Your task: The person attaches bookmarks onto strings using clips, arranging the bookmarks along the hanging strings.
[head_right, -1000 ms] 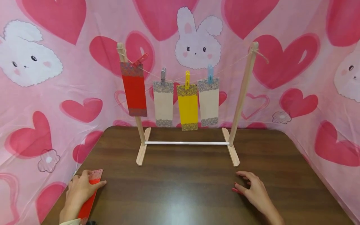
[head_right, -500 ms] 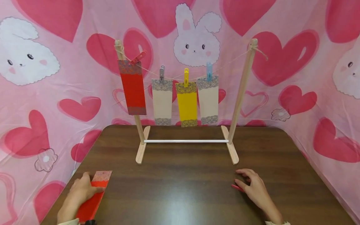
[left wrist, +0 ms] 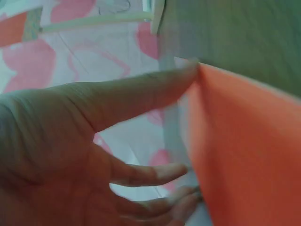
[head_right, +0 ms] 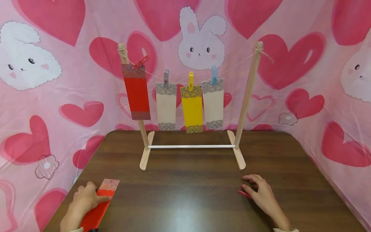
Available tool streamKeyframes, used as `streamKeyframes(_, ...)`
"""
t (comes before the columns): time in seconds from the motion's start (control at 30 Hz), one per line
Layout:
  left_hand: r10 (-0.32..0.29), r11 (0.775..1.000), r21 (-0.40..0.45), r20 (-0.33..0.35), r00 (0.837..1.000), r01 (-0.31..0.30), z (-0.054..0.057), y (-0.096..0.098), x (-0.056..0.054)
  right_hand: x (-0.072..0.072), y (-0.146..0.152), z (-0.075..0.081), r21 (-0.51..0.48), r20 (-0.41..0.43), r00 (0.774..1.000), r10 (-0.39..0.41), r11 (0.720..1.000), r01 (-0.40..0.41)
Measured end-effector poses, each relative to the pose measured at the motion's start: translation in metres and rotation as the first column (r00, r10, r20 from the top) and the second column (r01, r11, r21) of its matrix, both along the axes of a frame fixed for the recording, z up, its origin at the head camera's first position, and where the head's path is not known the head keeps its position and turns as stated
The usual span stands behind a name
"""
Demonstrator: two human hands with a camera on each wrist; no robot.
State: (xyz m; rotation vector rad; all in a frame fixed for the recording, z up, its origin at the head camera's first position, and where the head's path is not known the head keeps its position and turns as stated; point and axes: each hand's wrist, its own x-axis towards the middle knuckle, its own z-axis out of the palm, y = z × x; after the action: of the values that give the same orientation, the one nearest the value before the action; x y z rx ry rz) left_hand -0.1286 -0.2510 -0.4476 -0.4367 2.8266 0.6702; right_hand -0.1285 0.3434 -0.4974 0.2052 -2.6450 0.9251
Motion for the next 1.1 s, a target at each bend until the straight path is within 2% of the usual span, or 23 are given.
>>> streamKeyframes(0.13, -0.054, 0.998, 0.010, 0.009, 0.998, 0.054, 0.000, 0.005, -0.001, 0.000, 0.000, -0.001, 0.006, -0.011, 1.000, 0.000, 1.000, 0.000)
streamKeyframes(0.27, -0.147, 0.989, 0.004, -0.052, 0.988, 0.147, -0.004, 0.007, -0.005, 0.000, 0.001, -0.002, 0.012, -0.021, 1.000, 0.000, 1.000, 0.001)
streamKeyframes(0.33, -0.168, 0.985, 0.032, -0.095, 0.981, 0.172, -0.006, 0.008, -0.006, -0.001, 0.001, -0.002, 0.018, -0.022, 1.000, -0.001, 1.000, 0.001)
streamKeyframes(0.4, -0.164, 0.981, 0.083, -0.133, 0.977, 0.176, -0.007, 0.008, -0.006, 0.000, 0.000, -0.002, 0.018, -0.023, 1.000, 0.001, 1.000, -0.001)
streamKeyframes(0.5, -0.116, 0.972, 0.178, -0.191, 0.975, 0.151, -0.007, 0.010, -0.004, -0.001, -0.001, -0.001, 0.018, -0.012, 1.000, 0.005, 1.000, -0.005)
streamKeyframes(0.63, -0.086, 0.941, 0.303, -0.212, 0.974, 0.149, -0.006, 0.015, -0.003, 0.001, 0.001, 0.000, 0.000, 0.016, 1.000, 0.018, 1.000, -0.018)
streamKeyframes(0.73, -0.079, 0.904, 0.399, -0.199, 0.977, 0.155, -0.007, 0.019, -0.005, 0.003, 0.004, 0.002, -0.014, 0.061, 0.998, 0.020, 1.000, -0.019)
streamKeyframes(0.8, -0.072, 0.868, 0.472, -0.194, 0.978, 0.157, -0.008, 0.022, -0.008, 0.005, 0.006, 0.004, -0.021, 0.093, 0.995, 0.027, 0.999, -0.025)
streamKeyframes(0.87, -0.069, 0.810, 0.562, -0.192, 0.979, 0.167, -0.009, 0.023, -0.010, 0.005, 0.007, 0.005, -0.025, 0.125, 0.992, 0.034, 0.999, -0.031)
streamKeyframes(1.0, -0.036, 0.664, 0.735, -0.151, 0.988, 0.136, -0.014, 0.022, -0.015, 0.005, 0.008, 0.006, -0.021, 0.148, 0.988, 0.046, 0.999, -0.043)
streamKeyframes(1.07, -0.012, 0.616, 0.780, -0.132, 0.991, 0.111, -0.016, 0.021, -0.016, 0.004, 0.007, 0.006, -0.021, 0.146, 0.988, 0.050, 0.999, -0.047)
streamKeyframes(1.1, 0.006, 0.601, 0.793, -0.126, 0.992, 0.097, -0.017, 0.021, -0.017, 0.004, 0.007, 0.005, -0.023, 0.144, 0.988, 0.055, 0.998, -0.053)
